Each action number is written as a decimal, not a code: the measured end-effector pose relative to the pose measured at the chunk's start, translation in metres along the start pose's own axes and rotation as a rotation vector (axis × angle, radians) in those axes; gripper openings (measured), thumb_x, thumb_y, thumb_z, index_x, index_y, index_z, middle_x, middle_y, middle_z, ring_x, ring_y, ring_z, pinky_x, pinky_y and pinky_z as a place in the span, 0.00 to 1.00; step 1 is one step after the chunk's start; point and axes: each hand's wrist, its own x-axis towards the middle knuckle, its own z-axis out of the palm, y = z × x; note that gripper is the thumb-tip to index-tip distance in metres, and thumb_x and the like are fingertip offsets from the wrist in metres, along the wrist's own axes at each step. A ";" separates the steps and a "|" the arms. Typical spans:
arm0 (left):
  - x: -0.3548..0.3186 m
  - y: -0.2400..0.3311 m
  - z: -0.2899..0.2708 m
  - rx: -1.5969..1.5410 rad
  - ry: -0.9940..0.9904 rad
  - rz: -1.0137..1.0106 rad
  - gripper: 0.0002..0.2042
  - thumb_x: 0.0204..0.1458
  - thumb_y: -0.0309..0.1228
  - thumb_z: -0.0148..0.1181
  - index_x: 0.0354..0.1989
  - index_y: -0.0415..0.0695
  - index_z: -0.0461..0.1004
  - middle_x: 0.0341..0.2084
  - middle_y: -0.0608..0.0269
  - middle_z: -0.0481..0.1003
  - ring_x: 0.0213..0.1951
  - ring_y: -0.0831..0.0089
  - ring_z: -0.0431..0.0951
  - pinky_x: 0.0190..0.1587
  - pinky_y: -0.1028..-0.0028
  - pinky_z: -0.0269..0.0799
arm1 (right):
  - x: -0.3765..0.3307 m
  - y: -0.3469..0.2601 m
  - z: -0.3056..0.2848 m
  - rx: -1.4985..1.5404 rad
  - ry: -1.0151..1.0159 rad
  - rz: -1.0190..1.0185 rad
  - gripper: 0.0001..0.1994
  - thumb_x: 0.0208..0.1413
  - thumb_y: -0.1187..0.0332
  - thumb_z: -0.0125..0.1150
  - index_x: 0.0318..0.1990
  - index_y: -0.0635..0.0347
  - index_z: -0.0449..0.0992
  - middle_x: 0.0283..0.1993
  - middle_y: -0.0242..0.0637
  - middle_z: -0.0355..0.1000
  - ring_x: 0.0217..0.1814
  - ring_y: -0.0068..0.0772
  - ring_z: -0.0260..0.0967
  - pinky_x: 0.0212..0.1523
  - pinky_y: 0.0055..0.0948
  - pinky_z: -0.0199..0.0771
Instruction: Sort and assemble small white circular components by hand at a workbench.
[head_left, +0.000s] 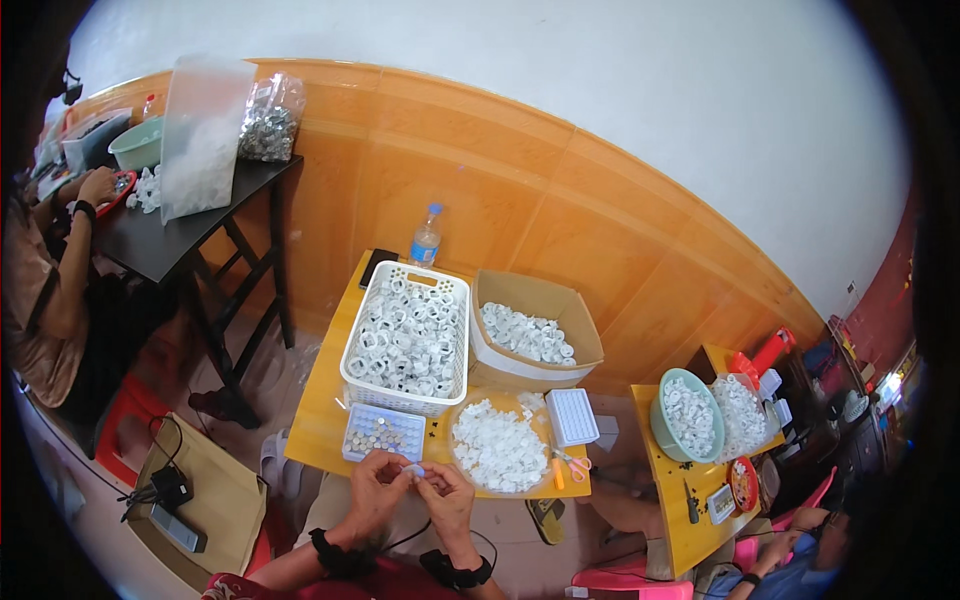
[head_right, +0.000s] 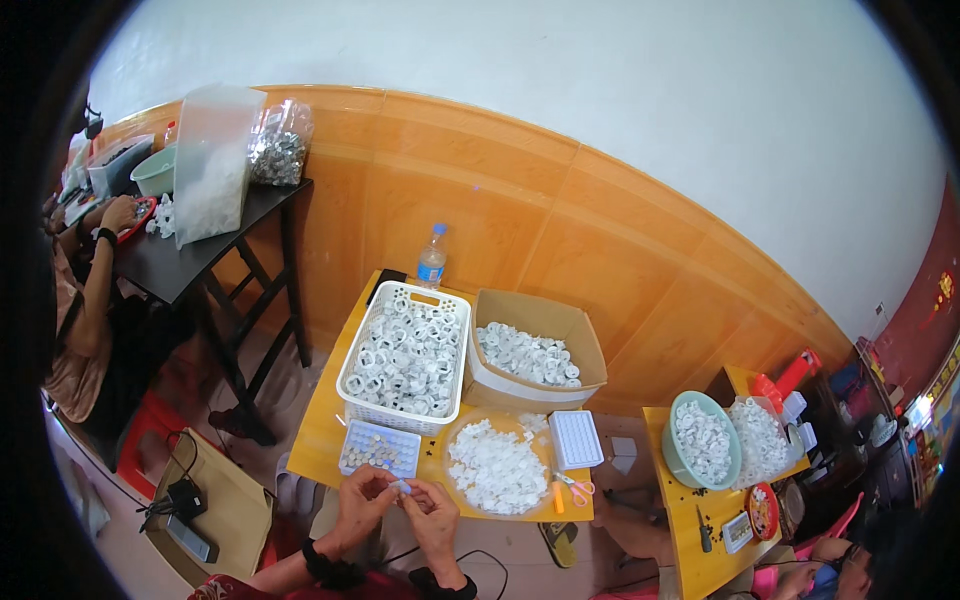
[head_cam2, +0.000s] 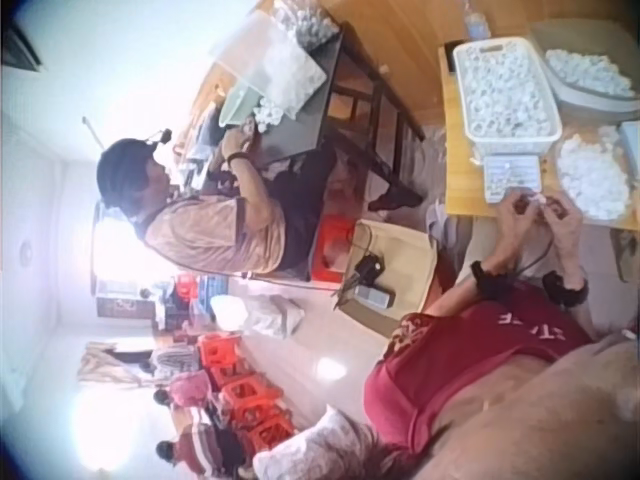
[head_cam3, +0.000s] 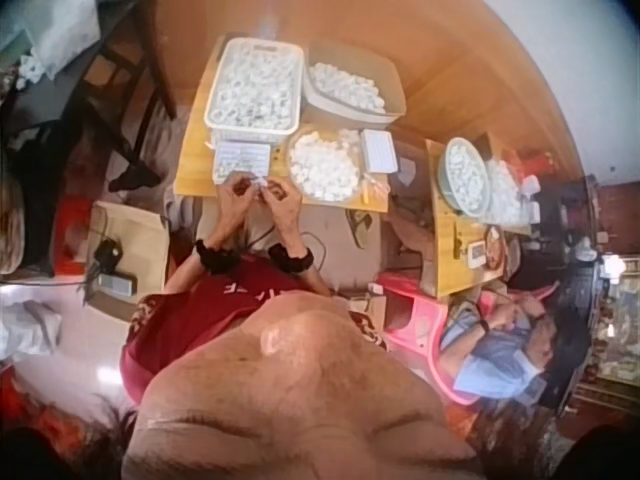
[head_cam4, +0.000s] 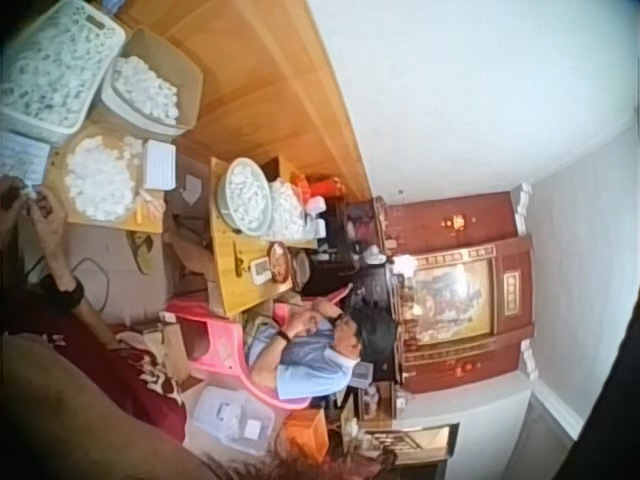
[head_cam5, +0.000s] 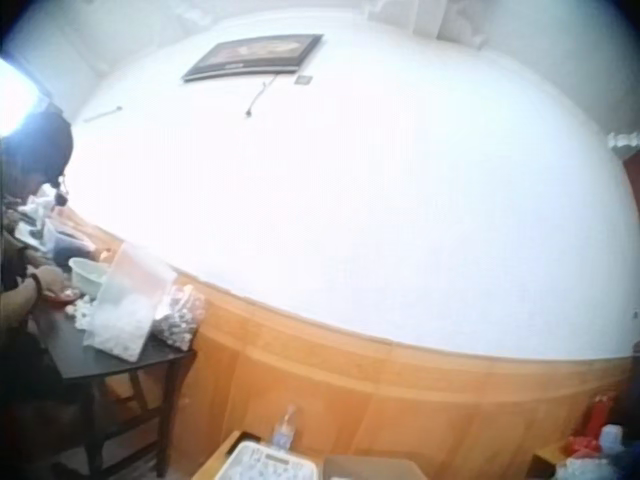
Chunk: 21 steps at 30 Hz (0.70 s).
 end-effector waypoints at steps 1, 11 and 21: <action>0.001 -0.003 -0.002 -0.073 0.005 -0.042 0.06 0.40 0.20 0.59 0.29 0.37 0.73 0.24 0.65 0.67 0.24 0.79 0.71 0.26 0.81 0.68 | 0.000 0.003 -0.001 0.001 -0.002 0.004 0.10 0.43 0.80 0.61 0.36 0.65 0.74 0.30 0.33 0.67 0.31 0.21 0.70 0.31 0.18 0.72; 0.006 0.003 -0.007 0.139 0.044 0.046 0.04 0.37 0.19 0.56 0.24 0.38 0.71 0.22 0.66 0.64 0.21 0.81 0.67 0.24 0.81 0.64 | -0.003 -0.007 0.011 -0.464 0.010 -0.295 0.10 0.42 0.83 0.60 0.35 0.66 0.75 0.29 0.35 0.68 0.28 0.22 0.69 0.30 0.17 0.69; 0.014 0.006 -0.019 -0.041 0.043 -0.020 0.11 0.43 0.19 0.56 0.37 0.41 0.68 0.26 0.67 0.66 0.26 0.81 0.70 0.30 0.82 0.67 | 0.037 -0.035 -0.007 -0.627 0.153 -0.424 0.06 0.41 0.79 0.59 0.30 0.63 0.74 0.25 0.37 0.69 0.23 0.27 0.67 0.26 0.22 0.67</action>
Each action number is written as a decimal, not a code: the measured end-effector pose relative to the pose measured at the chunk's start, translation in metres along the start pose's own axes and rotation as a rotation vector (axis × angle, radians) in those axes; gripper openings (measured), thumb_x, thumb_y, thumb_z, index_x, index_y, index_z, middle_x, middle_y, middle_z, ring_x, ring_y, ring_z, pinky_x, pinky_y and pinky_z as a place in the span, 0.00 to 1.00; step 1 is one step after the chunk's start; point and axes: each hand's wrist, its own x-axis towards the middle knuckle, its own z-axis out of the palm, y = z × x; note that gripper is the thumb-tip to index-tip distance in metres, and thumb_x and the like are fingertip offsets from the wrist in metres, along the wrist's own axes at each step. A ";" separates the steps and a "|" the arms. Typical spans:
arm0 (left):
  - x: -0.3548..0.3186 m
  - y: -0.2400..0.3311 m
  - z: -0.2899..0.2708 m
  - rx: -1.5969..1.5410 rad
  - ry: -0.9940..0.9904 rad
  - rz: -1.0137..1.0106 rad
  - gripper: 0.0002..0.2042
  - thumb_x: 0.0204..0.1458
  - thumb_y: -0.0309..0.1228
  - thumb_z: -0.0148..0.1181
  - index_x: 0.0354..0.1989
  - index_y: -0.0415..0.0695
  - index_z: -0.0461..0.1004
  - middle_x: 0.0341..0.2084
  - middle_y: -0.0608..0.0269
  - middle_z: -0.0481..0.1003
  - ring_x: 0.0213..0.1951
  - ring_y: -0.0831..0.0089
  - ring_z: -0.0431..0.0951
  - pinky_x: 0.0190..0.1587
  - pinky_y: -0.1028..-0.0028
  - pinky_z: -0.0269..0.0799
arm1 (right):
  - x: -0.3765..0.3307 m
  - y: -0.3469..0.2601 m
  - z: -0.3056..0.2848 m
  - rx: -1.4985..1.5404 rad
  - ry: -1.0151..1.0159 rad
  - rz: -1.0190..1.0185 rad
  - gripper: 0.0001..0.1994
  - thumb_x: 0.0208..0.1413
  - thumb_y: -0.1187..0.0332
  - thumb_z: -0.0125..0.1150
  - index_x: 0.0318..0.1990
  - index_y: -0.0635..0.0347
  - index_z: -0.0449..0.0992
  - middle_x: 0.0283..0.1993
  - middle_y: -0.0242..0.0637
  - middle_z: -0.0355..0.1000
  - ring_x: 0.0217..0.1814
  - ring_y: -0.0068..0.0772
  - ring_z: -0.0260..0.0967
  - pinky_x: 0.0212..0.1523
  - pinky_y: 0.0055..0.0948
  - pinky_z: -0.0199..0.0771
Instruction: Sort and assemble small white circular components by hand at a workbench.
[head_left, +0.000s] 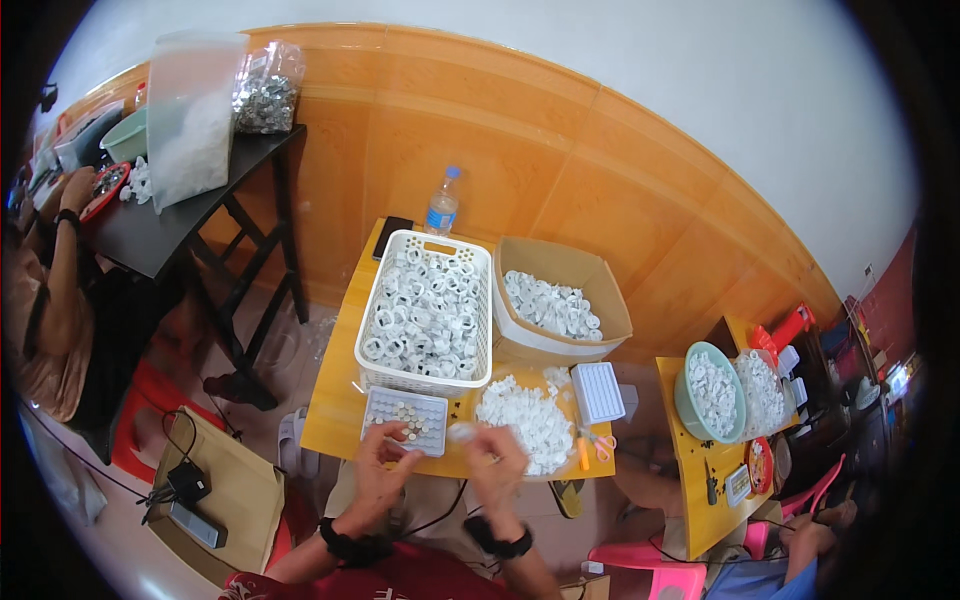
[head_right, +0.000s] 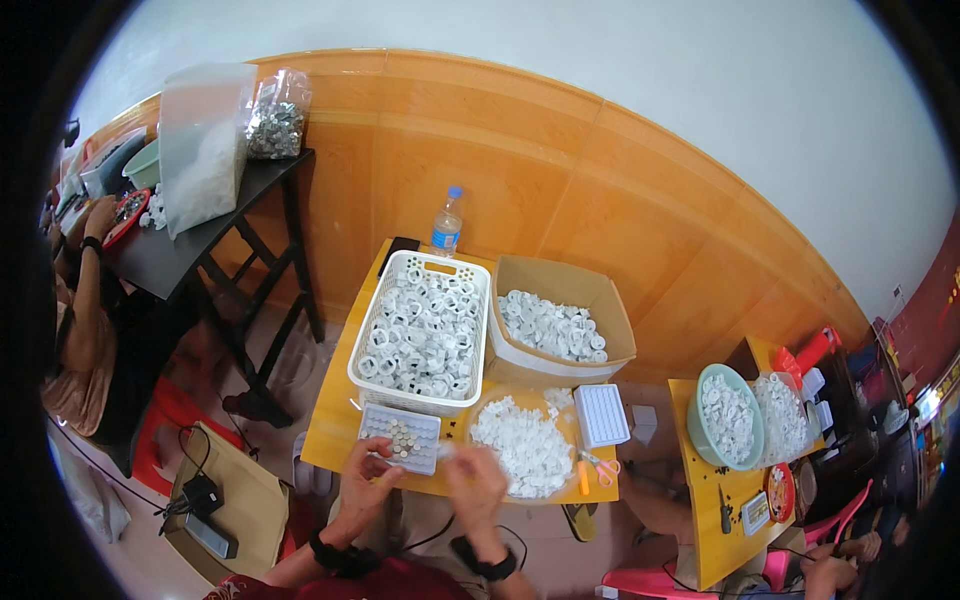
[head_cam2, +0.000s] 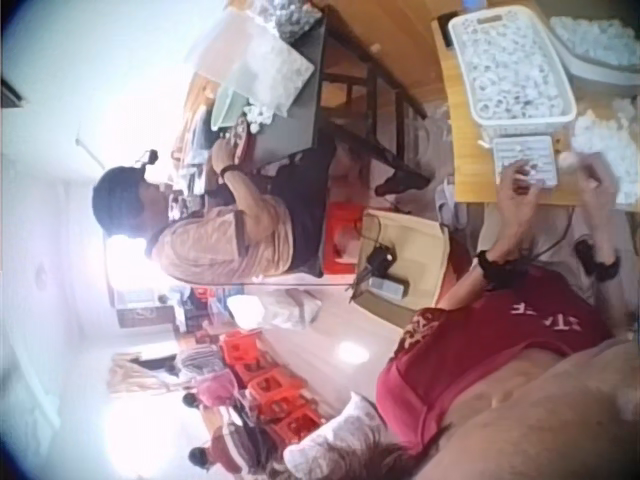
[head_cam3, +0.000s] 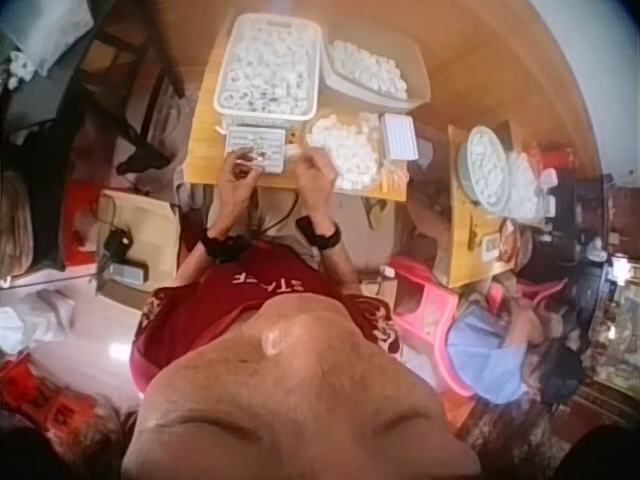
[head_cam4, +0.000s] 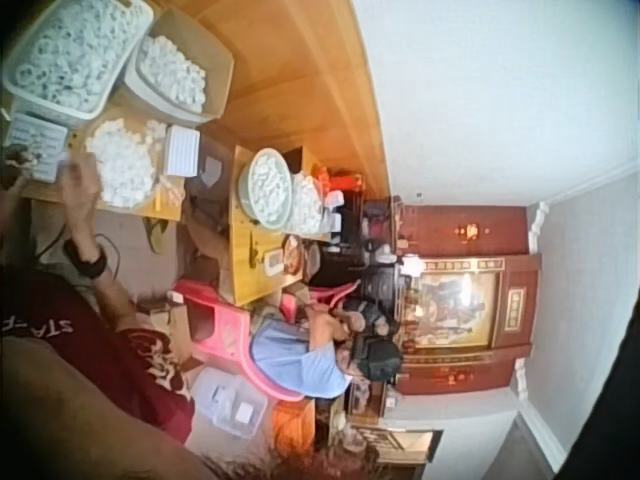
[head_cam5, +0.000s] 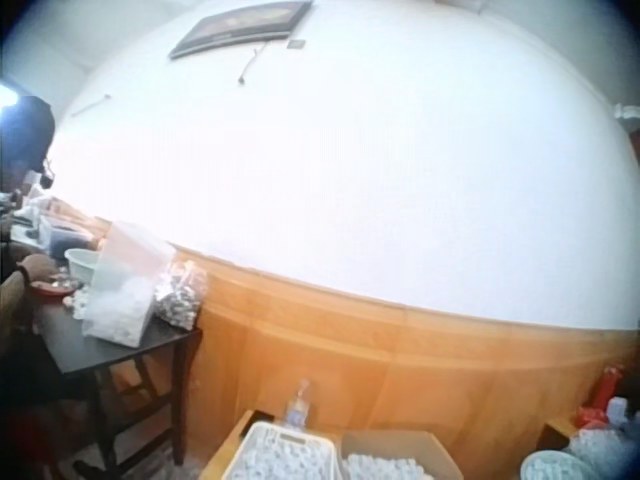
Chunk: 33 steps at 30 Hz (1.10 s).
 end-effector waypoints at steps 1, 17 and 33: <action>0.002 0.002 -0.005 -0.042 0.054 -0.022 0.14 0.43 0.19 0.56 0.40 0.41 0.67 0.27 0.66 0.67 0.26 0.81 0.70 0.31 0.82 0.68 | 0.019 0.007 -0.010 -0.008 0.088 -0.009 0.05 0.41 0.80 0.58 0.29 0.64 0.74 0.24 0.37 0.68 0.23 0.27 0.65 0.26 0.22 0.66; 0.036 -0.059 -0.083 0.136 0.467 -0.016 0.08 0.50 0.21 0.49 0.40 0.36 0.67 0.25 0.69 0.64 0.22 0.84 0.65 0.24 0.83 0.62 | 0.194 0.042 0.005 -0.365 -0.269 -0.239 0.09 0.39 0.75 0.58 0.33 0.63 0.75 0.27 0.43 0.71 0.29 0.42 0.70 0.32 0.31 0.70; 0.040 -0.095 -0.089 0.401 0.519 0.092 0.09 0.49 0.19 0.49 0.40 0.37 0.67 0.21 0.68 0.63 0.20 0.83 0.64 0.22 0.82 0.59 | 0.191 0.043 0.135 -0.309 -1.238 -0.403 0.18 0.43 0.63 0.61 0.44 0.54 0.69 0.47 0.43 0.61 0.50 0.47 0.60 0.49 0.37 0.62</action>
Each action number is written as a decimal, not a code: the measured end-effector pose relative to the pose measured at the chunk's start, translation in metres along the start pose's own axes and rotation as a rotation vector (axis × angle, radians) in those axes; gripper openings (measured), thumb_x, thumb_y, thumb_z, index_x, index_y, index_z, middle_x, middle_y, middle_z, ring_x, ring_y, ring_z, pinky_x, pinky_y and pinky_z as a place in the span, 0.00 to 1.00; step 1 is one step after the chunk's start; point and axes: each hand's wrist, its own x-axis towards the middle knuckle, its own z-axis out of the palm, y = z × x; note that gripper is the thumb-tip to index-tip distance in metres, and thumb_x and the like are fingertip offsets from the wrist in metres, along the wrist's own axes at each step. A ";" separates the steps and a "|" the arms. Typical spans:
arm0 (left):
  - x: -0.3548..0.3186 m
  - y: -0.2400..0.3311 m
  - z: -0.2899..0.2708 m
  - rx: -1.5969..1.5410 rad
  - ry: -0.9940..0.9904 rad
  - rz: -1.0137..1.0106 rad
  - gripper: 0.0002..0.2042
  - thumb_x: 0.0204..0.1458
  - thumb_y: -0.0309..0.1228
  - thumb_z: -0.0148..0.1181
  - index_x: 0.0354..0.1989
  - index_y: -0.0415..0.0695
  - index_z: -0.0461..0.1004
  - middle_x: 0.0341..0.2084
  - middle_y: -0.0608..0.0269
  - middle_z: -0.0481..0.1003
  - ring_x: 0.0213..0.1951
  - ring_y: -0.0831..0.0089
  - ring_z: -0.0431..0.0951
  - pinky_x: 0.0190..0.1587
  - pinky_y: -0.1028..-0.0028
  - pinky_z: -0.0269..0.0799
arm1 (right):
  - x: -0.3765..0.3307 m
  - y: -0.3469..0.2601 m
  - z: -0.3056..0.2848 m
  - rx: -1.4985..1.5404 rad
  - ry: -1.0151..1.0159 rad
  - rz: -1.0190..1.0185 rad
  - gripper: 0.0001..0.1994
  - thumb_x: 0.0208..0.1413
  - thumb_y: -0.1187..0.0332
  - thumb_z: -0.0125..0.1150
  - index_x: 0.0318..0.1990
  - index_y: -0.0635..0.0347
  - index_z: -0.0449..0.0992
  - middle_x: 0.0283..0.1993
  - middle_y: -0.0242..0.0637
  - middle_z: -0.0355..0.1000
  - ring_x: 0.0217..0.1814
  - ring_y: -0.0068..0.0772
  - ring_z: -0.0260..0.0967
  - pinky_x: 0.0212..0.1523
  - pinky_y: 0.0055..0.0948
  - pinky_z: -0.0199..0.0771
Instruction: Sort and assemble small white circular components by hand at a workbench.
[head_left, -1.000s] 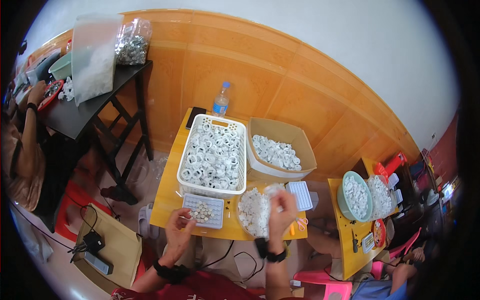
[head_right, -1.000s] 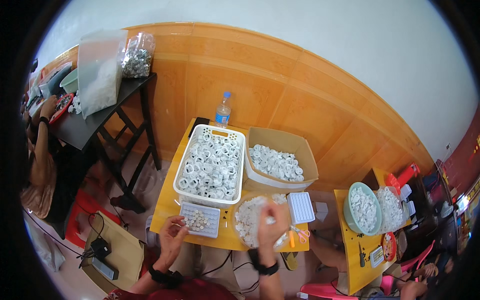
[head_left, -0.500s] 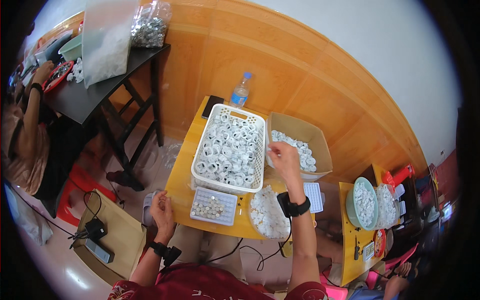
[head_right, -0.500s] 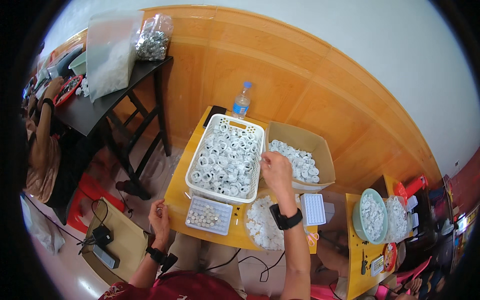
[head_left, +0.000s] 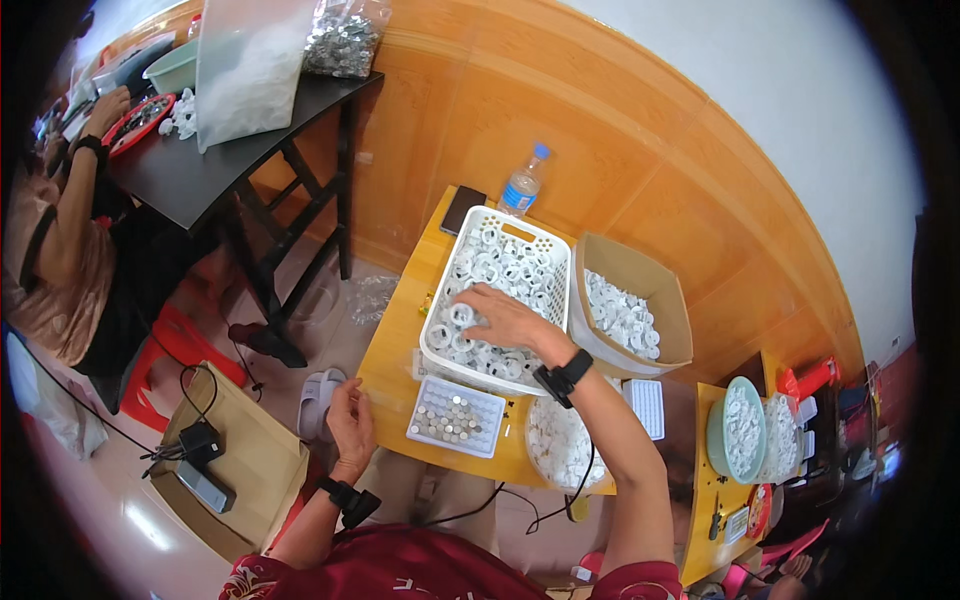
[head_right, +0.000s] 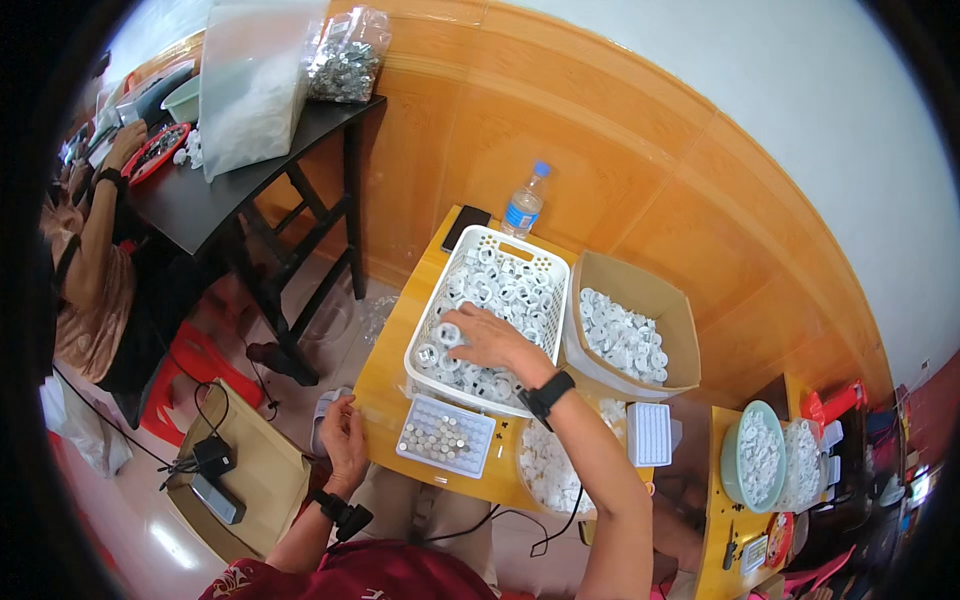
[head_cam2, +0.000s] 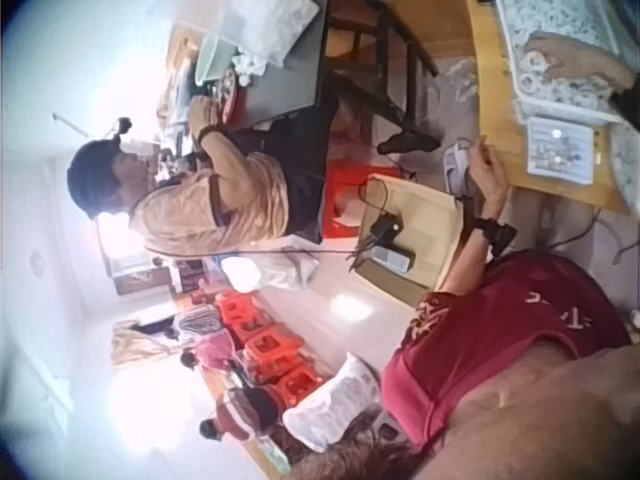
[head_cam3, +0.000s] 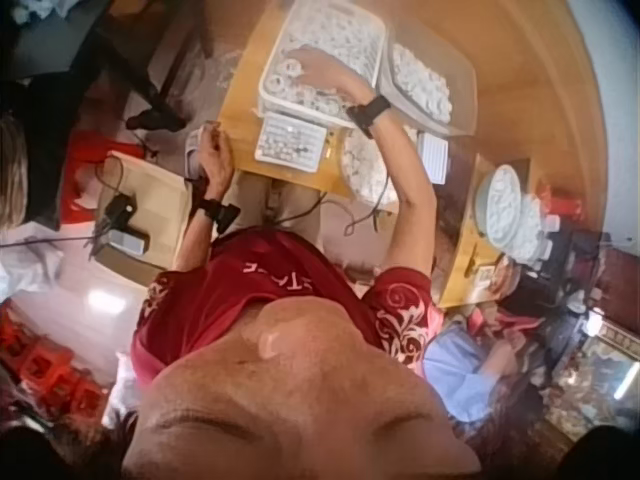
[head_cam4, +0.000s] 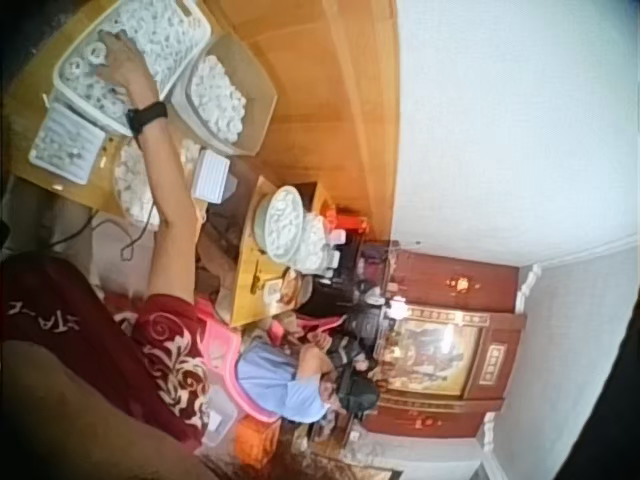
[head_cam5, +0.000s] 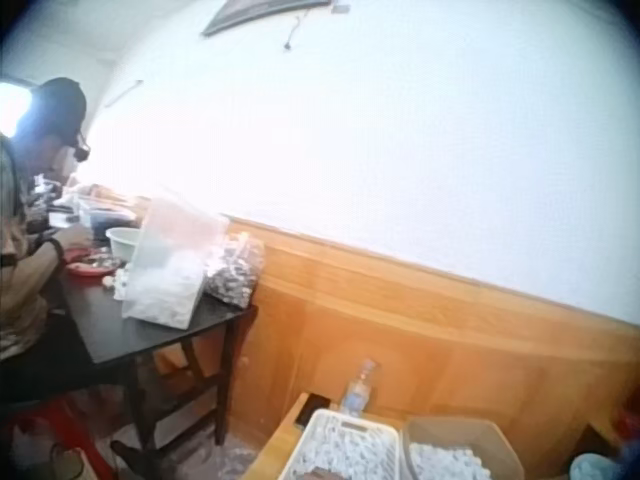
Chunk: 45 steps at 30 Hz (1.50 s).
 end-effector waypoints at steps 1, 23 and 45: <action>0.000 0.000 0.000 -0.006 0.004 0.000 0.09 0.49 0.19 0.49 0.40 0.37 0.67 0.21 0.68 0.63 0.20 0.83 0.64 0.22 0.82 0.59 | -0.008 0.005 -0.002 -0.007 -0.002 -0.001 0.18 0.43 0.63 0.61 0.44 0.54 0.69 0.47 0.43 0.61 0.50 0.47 0.60 0.49 0.37 0.62; 0.002 0.018 -0.003 0.066 -0.028 0.060 0.09 0.47 0.20 0.50 0.38 0.36 0.68 0.23 0.62 0.65 0.23 0.77 0.65 0.26 0.79 0.62 | 0.053 0.041 -0.026 -0.202 -0.047 0.252 0.31 0.42 0.62 0.61 0.56 0.60 0.59 0.56 0.51 0.57 0.57 0.49 0.57 0.56 0.36 0.58; 0.002 0.010 -0.002 0.097 -0.064 0.108 0.08 0.50 0.23 0.50 0.39 0.36 0.68 0.23 0.63 0.67 0.21 0.78 0.65 0.24 0.78 0.62 | -0.027 0.016 -0.025 -0.256 -0.011 0.119 0.15 0.40 0.66 0.62 0.38 0.52 0.69 0.40 0.38 0.62 0.45 0.43 0.64 0.44 0.36 0.64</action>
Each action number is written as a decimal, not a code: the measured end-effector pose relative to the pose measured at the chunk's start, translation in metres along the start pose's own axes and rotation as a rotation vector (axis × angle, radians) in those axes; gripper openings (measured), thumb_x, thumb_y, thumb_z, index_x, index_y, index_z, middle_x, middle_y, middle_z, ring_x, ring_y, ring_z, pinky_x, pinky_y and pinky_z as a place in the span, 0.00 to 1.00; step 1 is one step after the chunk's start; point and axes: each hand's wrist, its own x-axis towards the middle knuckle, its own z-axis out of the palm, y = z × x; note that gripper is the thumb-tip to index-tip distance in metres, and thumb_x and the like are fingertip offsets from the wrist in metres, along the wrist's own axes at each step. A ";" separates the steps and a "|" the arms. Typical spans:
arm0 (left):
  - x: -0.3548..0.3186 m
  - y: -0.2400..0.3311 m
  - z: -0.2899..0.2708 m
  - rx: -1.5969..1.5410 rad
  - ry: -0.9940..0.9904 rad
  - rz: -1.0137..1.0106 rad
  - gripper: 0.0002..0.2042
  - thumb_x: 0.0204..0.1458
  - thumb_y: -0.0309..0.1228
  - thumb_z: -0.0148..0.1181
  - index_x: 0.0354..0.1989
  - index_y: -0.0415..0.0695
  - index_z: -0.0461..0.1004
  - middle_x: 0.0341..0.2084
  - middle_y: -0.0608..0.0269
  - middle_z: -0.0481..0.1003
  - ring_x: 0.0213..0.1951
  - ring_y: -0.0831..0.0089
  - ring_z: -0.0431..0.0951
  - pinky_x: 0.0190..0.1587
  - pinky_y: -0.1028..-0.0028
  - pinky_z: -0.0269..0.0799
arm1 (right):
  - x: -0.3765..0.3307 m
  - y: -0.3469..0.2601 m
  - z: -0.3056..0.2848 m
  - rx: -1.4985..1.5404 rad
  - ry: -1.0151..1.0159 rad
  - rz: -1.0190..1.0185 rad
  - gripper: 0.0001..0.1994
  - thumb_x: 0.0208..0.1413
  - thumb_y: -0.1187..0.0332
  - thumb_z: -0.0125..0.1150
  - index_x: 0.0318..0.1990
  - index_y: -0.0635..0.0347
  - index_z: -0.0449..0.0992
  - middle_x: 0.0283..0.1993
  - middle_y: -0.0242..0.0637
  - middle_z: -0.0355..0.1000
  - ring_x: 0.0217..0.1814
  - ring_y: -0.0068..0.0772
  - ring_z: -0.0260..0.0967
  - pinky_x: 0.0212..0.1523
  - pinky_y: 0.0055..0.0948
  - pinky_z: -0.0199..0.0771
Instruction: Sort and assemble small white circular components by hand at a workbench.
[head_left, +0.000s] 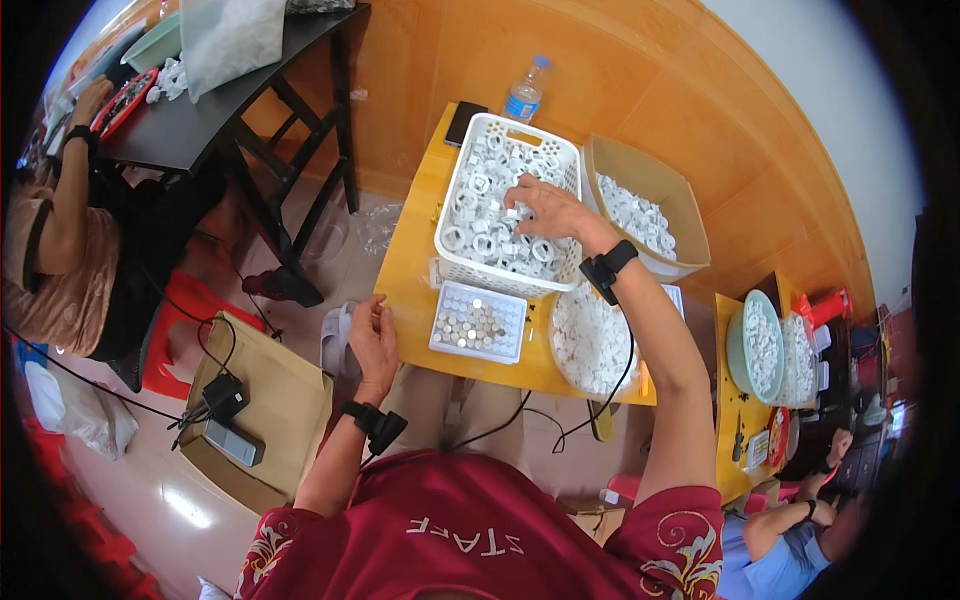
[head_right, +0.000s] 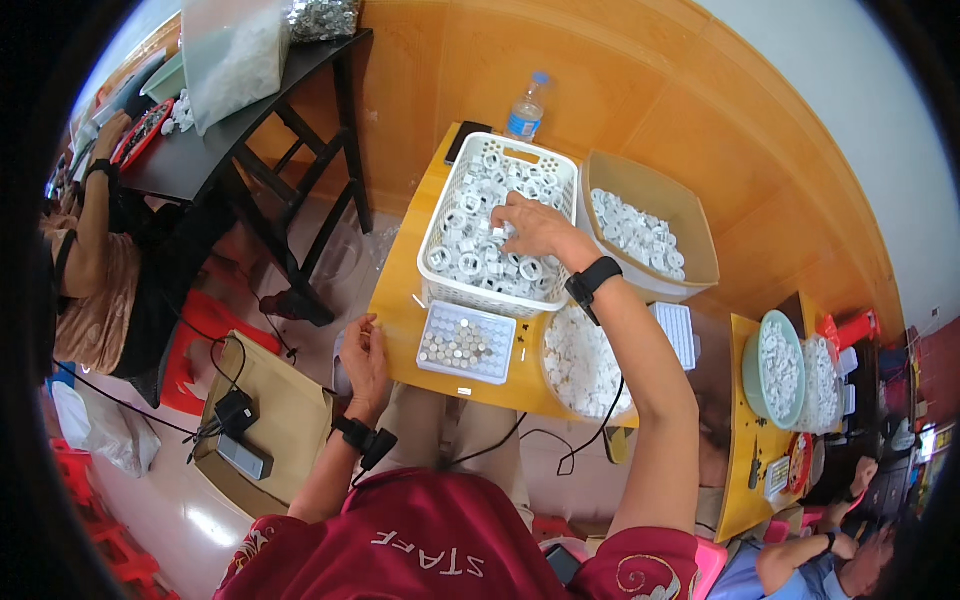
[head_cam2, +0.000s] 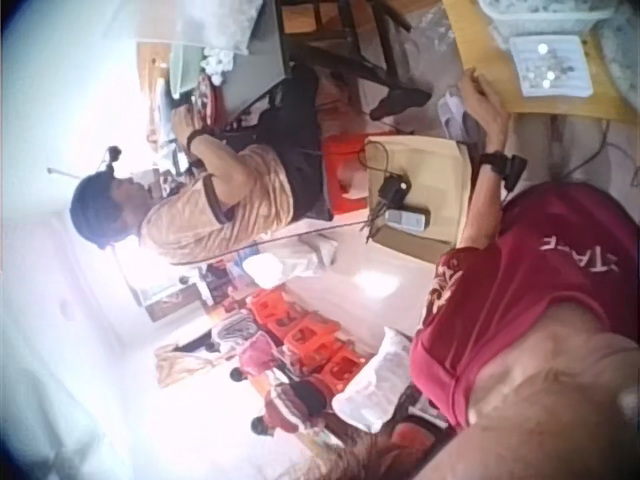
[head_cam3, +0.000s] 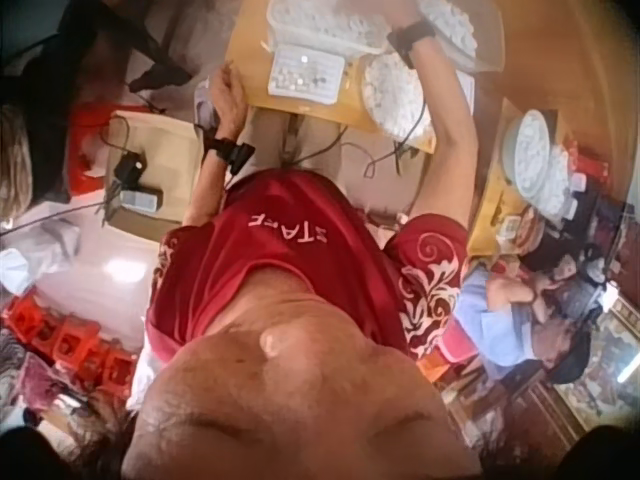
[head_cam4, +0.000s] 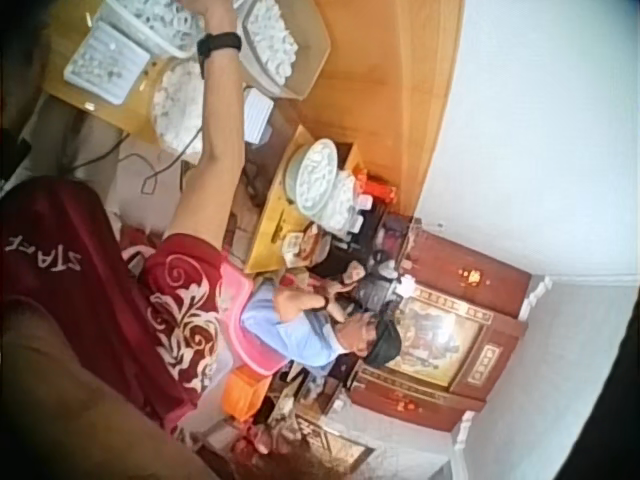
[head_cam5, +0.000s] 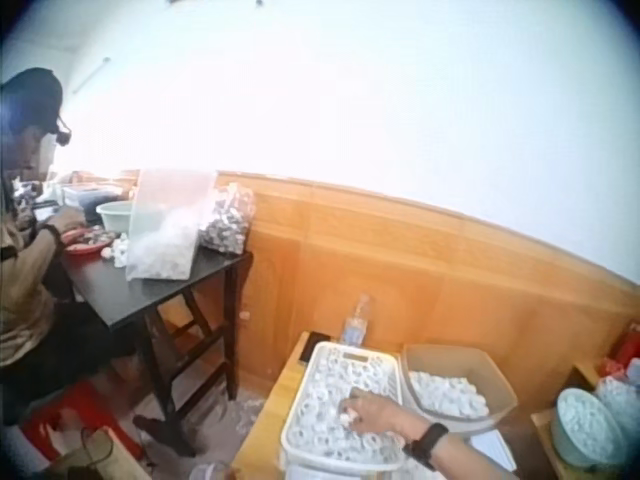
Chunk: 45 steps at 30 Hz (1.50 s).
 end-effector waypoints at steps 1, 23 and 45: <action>0.000 0.003 -0.003 -0.192 -0.027 -0.149 0.09 0.51 0.24 0.50 0.41 0.37 0.67 0.25 0.64 0.68 0.21 0.80 0.66 0.24 0.80 0.62 | -0.008 -0.005 -0.003 0.027 0.007 0.042 0.15 0.39 0.67 0.62 0.38 0.52 0.69 0.40 0.38 0.62 0.46 0.42 0.63 0.44 0.36 0.64; 0.079 0.260 -0.127 -1.242 -0.656 0.800 0.47 0.47 0.42 0.58 0.63 0.47 0.24 0.57 0.40 0.50 0.30 0.64 0.73 0.30 0.71 0.78 | -0.062 -0.009 0.017 0.269 0.452 0.125 0.14 0.38 0.82 0.55 0.37 0.60 0.72 0.34 0.40 0.66 0.33 0.34 0.67 0.35 0.28 0.70; 0.045 0.195 -0.074 -0.671 -0.616 -0.088 0.13 0.53 0.28 0.47 0.45 0.36 0.67 0.36 0.57 0.72 0.32 0.74 0.75 0.32 0.79 0.72 | -0.128 -0.097 0.020 2.031 0.342 -0.170 0.12 0.50 0.73 0.56 0.43 0.60 0.69 0.39 0.31 0.69 0.39 0.21 0.66 0.34 0.21 0.67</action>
